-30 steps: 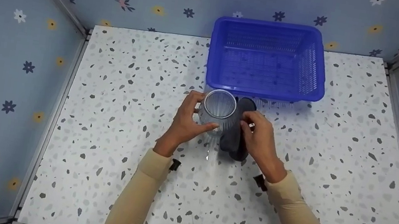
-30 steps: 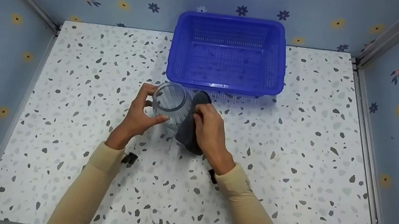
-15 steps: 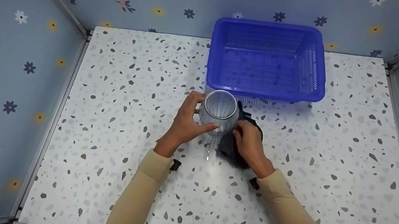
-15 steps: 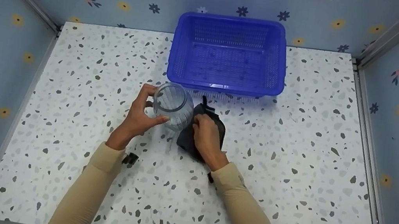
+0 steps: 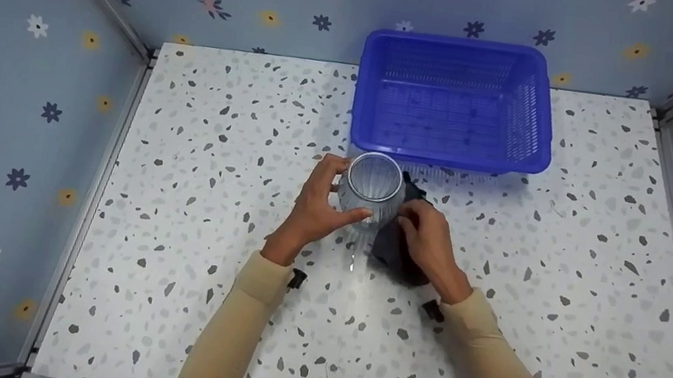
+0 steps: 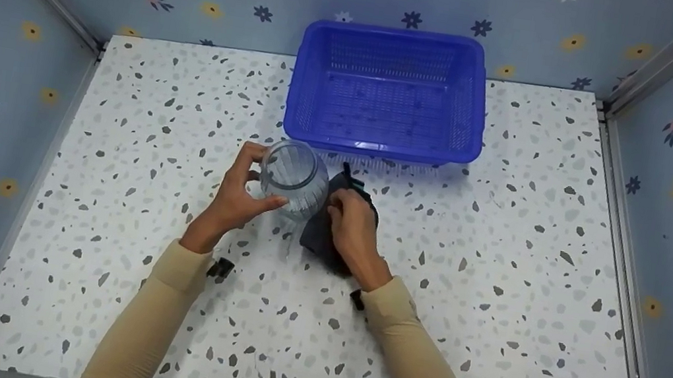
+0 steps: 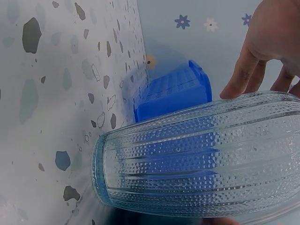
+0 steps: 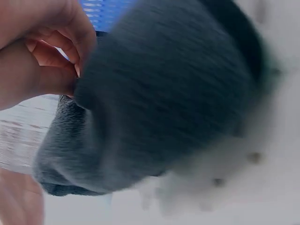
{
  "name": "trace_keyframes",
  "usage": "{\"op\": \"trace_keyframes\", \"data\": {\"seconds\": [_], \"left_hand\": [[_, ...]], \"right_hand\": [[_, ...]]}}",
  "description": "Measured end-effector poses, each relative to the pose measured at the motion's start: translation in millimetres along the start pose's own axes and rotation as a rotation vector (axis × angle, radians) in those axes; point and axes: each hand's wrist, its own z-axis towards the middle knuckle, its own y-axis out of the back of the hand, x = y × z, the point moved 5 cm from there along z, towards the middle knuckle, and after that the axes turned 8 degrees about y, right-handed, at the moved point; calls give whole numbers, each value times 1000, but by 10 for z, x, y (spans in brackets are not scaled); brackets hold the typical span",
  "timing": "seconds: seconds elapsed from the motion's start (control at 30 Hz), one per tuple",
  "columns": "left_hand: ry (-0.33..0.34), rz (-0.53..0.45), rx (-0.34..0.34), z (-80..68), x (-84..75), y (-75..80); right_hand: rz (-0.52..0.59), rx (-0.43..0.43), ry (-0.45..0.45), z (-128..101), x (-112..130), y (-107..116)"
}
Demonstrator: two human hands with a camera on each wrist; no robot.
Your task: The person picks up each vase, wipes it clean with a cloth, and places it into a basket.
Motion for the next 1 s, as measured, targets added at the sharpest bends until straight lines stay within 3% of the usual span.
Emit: {"op": "trace_keyframes", "data": {"seconds": [0.27,0.6,0.83,1.0], "left_hand": [[-11,-9,-3,12,2,5],[1,-9,6,-1,-32,-3],[60,-39,109,16,-36,36],[41,-54,190,31,-32,76]], "right_hand": [[124,-95,31,51,335,346],[119,-147,101,107,535,484],[138,-132,112,113,512,482],[153,-134,110,114,496,478]]}}
